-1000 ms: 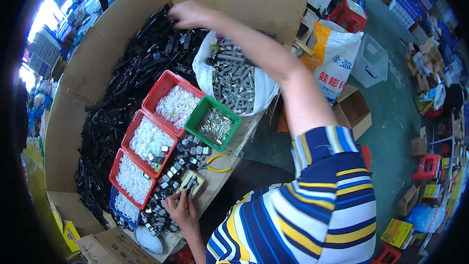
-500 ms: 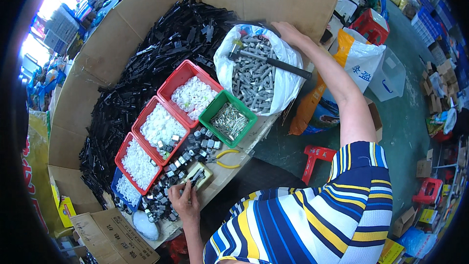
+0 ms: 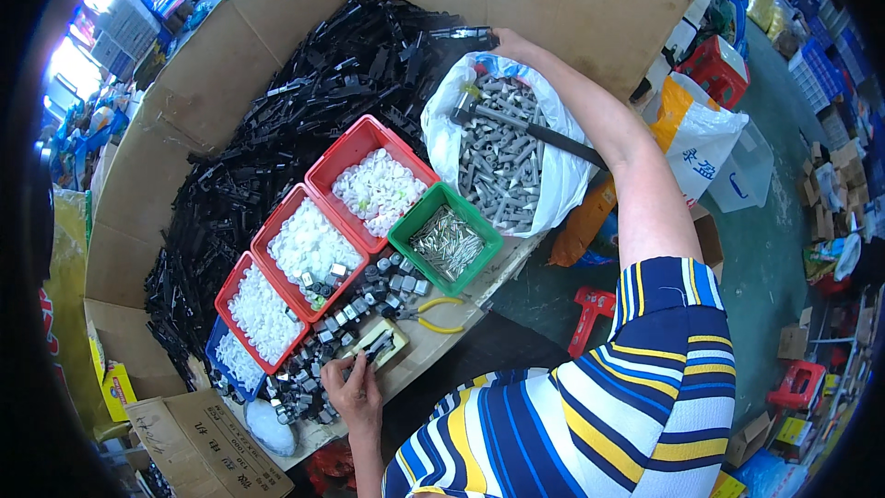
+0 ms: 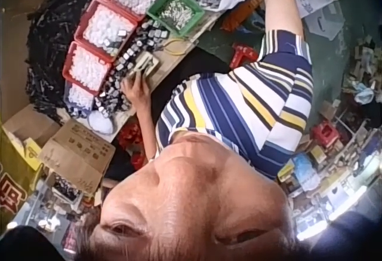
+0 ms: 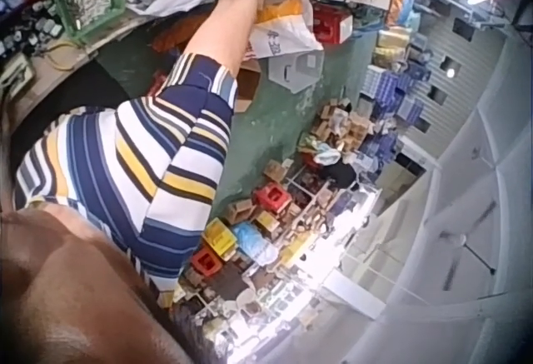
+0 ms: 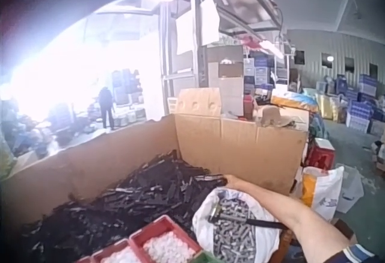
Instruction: The person assembles small electronic components into a housing unit using a hammer and pliers.
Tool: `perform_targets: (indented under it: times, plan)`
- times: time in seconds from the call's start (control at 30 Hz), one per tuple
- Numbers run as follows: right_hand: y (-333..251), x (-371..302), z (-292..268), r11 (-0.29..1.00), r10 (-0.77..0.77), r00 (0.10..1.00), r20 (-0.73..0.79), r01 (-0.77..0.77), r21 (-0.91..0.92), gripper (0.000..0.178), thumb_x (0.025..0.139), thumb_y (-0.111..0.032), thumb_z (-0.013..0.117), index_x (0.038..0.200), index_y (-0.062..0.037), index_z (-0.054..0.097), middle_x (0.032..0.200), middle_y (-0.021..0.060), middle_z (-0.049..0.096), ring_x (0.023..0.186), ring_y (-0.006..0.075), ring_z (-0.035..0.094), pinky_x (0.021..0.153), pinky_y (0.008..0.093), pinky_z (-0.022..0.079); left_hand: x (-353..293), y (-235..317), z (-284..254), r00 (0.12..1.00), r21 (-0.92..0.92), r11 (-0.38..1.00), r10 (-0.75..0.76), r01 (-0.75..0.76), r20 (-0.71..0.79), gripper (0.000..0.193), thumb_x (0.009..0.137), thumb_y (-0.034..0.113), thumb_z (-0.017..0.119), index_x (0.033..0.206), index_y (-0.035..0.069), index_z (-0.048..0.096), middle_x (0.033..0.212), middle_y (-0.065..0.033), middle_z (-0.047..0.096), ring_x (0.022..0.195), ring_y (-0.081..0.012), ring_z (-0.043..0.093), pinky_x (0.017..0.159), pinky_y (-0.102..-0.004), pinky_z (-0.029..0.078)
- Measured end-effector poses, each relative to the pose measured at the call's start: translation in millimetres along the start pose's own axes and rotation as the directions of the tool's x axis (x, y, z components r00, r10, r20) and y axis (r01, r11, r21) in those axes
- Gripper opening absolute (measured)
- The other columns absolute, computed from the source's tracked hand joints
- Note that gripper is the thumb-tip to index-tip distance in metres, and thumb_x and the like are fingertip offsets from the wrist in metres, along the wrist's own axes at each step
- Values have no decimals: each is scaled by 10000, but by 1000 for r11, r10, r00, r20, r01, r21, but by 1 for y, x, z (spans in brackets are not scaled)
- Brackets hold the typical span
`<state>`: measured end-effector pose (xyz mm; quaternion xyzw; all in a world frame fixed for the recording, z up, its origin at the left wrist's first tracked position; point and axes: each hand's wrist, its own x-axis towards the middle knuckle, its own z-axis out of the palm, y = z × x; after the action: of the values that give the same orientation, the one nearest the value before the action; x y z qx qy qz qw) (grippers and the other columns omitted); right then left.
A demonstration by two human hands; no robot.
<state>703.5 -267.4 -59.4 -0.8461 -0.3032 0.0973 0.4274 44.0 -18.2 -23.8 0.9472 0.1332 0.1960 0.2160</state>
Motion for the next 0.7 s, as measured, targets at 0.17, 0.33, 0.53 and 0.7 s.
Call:
perform_targets:
  times: [0.17, 0.33, 0.53, 0.7]
  plan:
    - [-80, 58, 97, 922, 327, 944, 45, -329, 203, 574, 826, -208, 777, 1301, 1, 533, 1089, 90, 656, 994, 187, 609, 845, 352, 518, -3, -1, -7, 998, 26, 998, -60, 59, 17, 342, 729, -6, 755, 1064, 54, 726, 926, -126, 589, 928, -319, 558, 814, -424, 454]
    - [-147, 95, 141, 811, 43, 999, -5, -32, 584, 606, 835, -207, 763, 1339, -17, 485, 1163, 103, 620, 1046, 205, 596, 898, 341, 503, 2, 4, -5, 999, 34, 999, -39, 38, 20, 331, 738, 3, 756, 1065, 49, 727, 947, -121, 597, 944, -311, 564, 834, -421, 449]
    - [-255, 106, 172, 954, -297, 900, -319, 294, -58, 777, 779, -358, 772, 1390, -35, 417, 1279, 281, 558, 1212, 420, 537, 1005, 468, 444, 0, 4, -8, 999, 38, 999, -35, 34, 21, 306, 754, 32, 761, 1059, 47, 729, 949, -117, 588, 959, -309, 565, 847, -428, 448]
    - [-339, 101, 208, 785, -581, 800, -147, 504, -362, 595, 885, -282, 688, 1385, -88, 430, 1187, 260, 554, 1171, 440, 547, 988, 479, 462, -5, 5, -11, 999, 44, 998, -42, 40, 26, 304, 775, 50, 750, 1078, 46, 719, 964, -120, 590, 981, -309, 564, 863, -430, 440]
